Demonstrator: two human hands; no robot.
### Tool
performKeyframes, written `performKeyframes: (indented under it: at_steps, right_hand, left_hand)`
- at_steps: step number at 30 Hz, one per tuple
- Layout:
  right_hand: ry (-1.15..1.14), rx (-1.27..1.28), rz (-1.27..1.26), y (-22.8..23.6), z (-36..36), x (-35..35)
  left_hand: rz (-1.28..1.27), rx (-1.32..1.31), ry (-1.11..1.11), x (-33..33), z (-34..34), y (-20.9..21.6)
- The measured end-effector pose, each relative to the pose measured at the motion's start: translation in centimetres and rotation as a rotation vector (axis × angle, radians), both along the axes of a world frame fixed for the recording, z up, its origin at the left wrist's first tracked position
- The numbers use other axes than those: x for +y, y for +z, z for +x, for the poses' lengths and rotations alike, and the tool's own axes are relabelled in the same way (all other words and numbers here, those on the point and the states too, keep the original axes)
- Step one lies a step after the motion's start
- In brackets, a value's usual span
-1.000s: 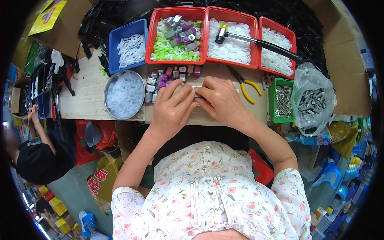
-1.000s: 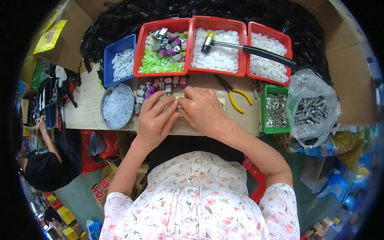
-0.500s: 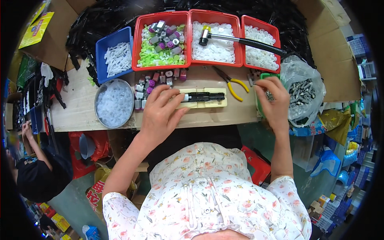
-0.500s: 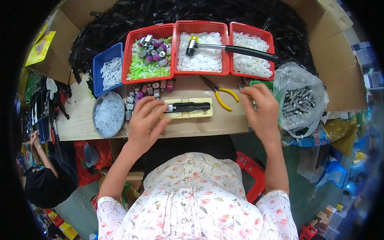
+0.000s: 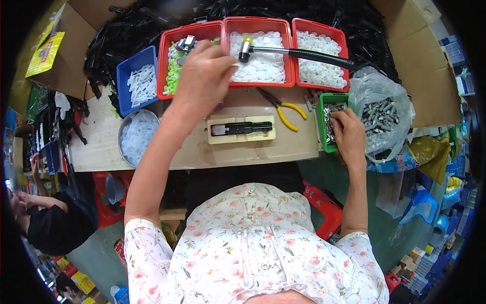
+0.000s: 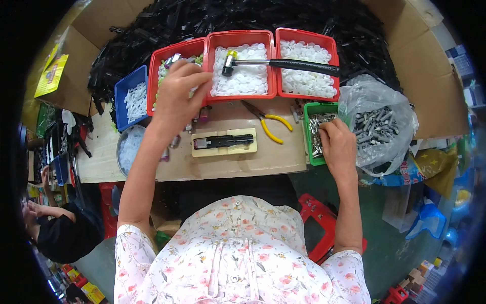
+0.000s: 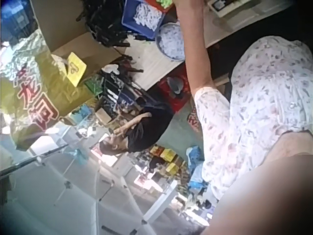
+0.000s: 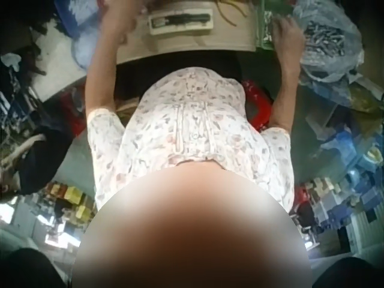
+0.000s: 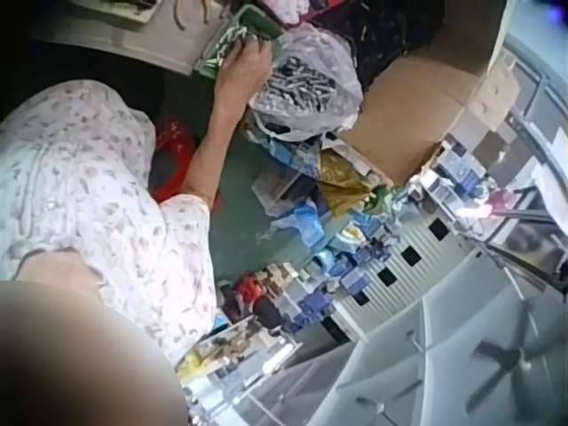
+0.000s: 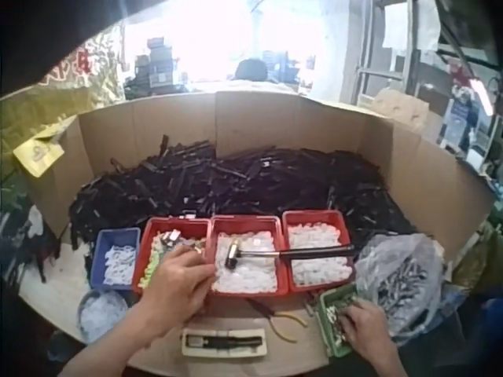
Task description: Manually assemble small electronic components and housings using a hammer and pliers at a workbench.
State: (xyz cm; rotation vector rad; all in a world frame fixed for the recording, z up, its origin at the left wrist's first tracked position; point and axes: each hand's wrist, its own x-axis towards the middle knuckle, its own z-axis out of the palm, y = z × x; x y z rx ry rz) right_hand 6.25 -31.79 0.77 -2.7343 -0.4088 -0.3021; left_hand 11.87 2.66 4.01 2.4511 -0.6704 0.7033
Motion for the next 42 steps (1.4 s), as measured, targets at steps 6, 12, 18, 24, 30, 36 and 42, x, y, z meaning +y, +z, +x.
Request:
performKeyframes:
  at_steps: [6,12,18,24,30,36,42]
  right_hand:
    - [-0.027,0.016,0.114,0.8,0.3,-0.2]
    - [-0.026,-0.004,0.155,2.7,0.7,1.3]
    - [-0.004,-0.027,0.206,4.4,0.9,2.7]
    - [0.03,0.002,0.294,4.3,0.9,4.2]
    - [0.172,0.018,0.363,4.2,2.5,6.6]
    - [0.29,0.089,0.414,3.9,4.4,9.2]
    - [0.392,0.112,0.431,3.7,5.4,11.7]
  left_hand:
    - [0.132,0.277,0.256,7.2,-3.0,-0.7]
    - [0.161,0.389,0.253,8.0,-1.8,-0.7]
    - [0.207,0.439,0.107,8.6,-0.3,-0.8]
    - [0.237,0.48,0.079,8.0,0.1,-1.9]
    - [0.19,0.501,0.072,7.9,-0.4,-1.3]
    - [0.25,0.585,0.143,7.6,0.4,-1.1]
    - [0.205,0.478,0.167,7.3,-0.1,-1.2]
